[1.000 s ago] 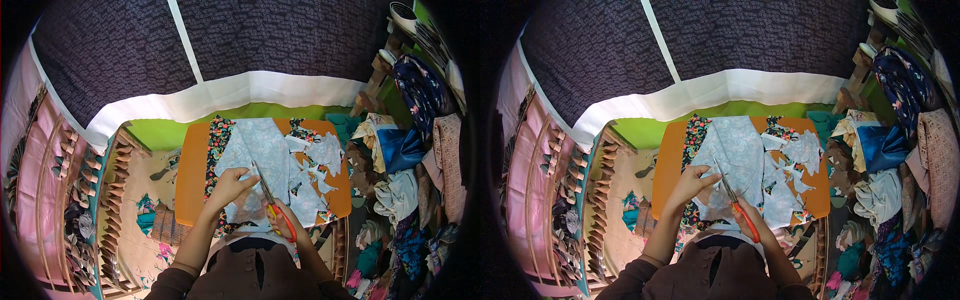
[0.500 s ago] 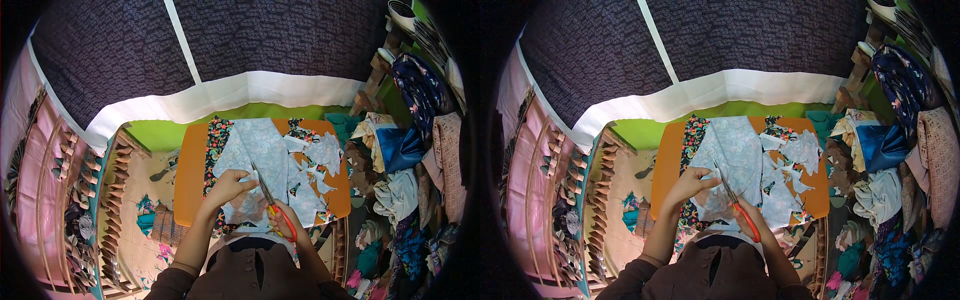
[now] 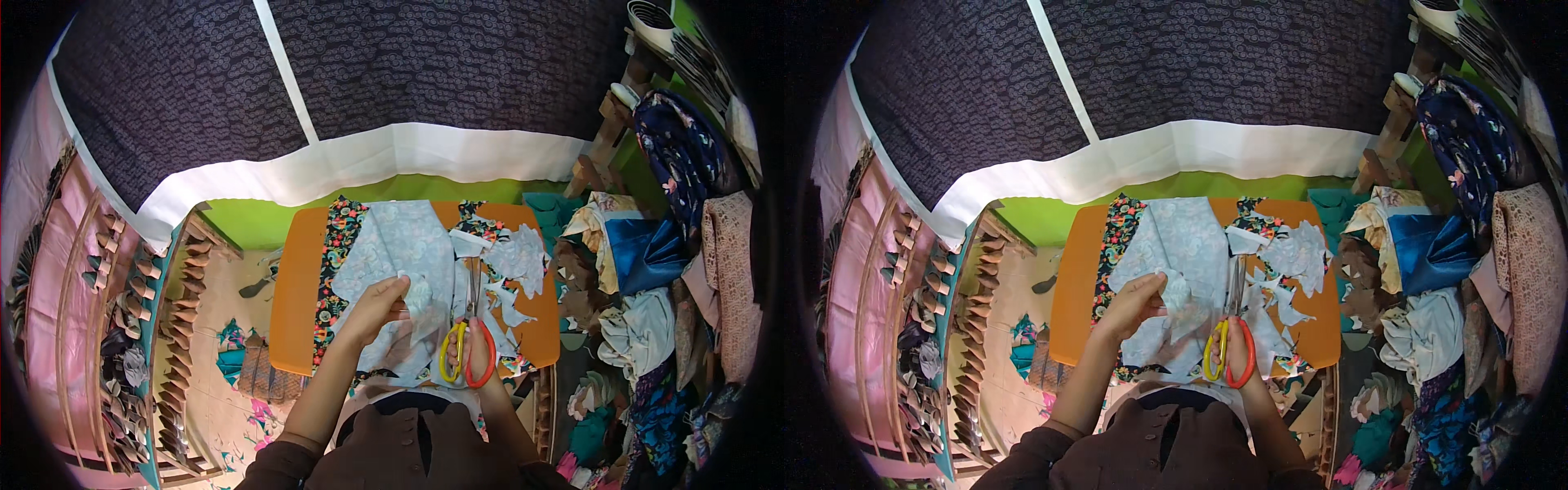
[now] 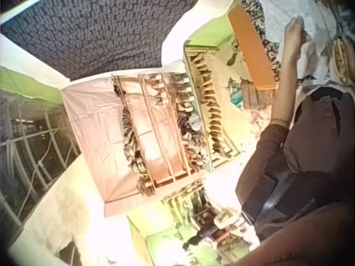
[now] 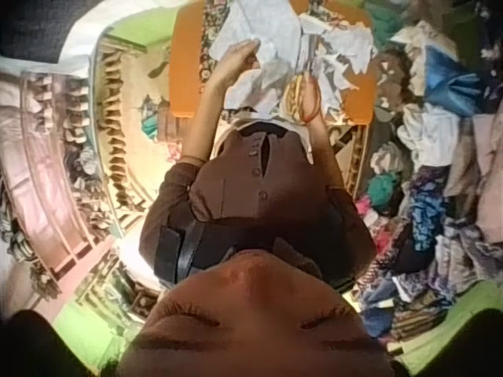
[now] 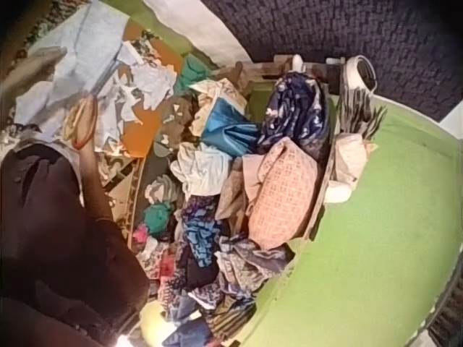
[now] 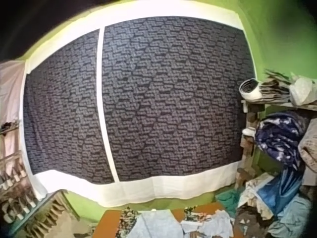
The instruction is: Cutting out shapes from a light blue floral fabric using a pair of red and yellow scissors.
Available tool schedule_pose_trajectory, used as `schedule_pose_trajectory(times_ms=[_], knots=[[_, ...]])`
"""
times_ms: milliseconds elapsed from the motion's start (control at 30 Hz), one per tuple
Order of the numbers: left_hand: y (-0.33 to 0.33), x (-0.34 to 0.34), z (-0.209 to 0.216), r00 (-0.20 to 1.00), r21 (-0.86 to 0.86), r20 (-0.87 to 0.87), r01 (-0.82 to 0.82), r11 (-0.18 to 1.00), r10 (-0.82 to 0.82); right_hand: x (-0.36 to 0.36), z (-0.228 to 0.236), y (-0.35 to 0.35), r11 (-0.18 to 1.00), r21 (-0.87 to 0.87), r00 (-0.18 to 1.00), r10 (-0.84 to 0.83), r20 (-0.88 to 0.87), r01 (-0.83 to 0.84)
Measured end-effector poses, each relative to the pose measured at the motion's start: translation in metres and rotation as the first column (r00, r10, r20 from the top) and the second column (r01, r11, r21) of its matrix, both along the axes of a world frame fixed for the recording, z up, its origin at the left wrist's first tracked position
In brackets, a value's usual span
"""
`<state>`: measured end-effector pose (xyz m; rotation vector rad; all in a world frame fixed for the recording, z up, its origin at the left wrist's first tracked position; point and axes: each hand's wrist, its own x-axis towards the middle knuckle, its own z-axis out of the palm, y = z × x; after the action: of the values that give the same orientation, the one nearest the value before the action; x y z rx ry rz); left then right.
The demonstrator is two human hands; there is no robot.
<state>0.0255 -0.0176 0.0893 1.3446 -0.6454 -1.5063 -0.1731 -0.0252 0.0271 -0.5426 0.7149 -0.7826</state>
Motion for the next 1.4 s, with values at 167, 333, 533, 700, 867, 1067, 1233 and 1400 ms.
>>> schedule_pose_trajectory(times_ms=[167,333,533,700,867,1067,1233,1400], knots=[[-0.017,-0.047,-0.027,0.872,-0.003,-0.465,-0.175,0.985,0.153,-0.025,-0.005,-0.011,0.979,0.204,0.993,-0.005,-0.116,0.029],[-0.018,-0.088,-0.037,0.753,0.043,-0.640,-0.169,0.985,0.157,-0.036,0.000,-0.042,0.972,0.185,0.988,-0.152,0.023,0.146],[-0.006,-0.094,-0.038,0.792,-0.036,-0.606,-0.129,0.991,0.081,-0.059,-0.001,-0.084,0.970,-0.086,0.962,-0.239,-0.131,0.229],[-0.002,-0.077,-0.041,0.854,0.013,-0.510,0.123,0.992,-0.099,-0.045,0.018,-0.104,0.895,-0.410,0.976,0.099,-0.195,-0.173],[-0.004,-0.072,-0.034,0.911,-0.008,-0.231,0.351,0.936,-0.343,-0.018,0.032,-0.104,0.809,-0.386,0.884,0.324,-0.337,-0.444],[0.008,-0.048,-0.032,0.928,-0.077,-0.250,0.267,0.961,-0.278,0.013,0.030,-0.100,0.698,-0.496,0.817,0.228,-0.529,-0.516],[0.017,-0.020,-0.051,0.923,-0.072,-0.383,-0.009,0.997,-0.019,0.024,0.021,-0.077,0.871,-0.418,0.911,0.073,-0.406,-0.257],[0.019,-0.003,-0.040,0.850,-0.050,-0.512,-0.175,0.983,0.125,0.015,0.008,-0.032,0.743,-0.610,0.904,-0.017,-0.428,-0.274]])
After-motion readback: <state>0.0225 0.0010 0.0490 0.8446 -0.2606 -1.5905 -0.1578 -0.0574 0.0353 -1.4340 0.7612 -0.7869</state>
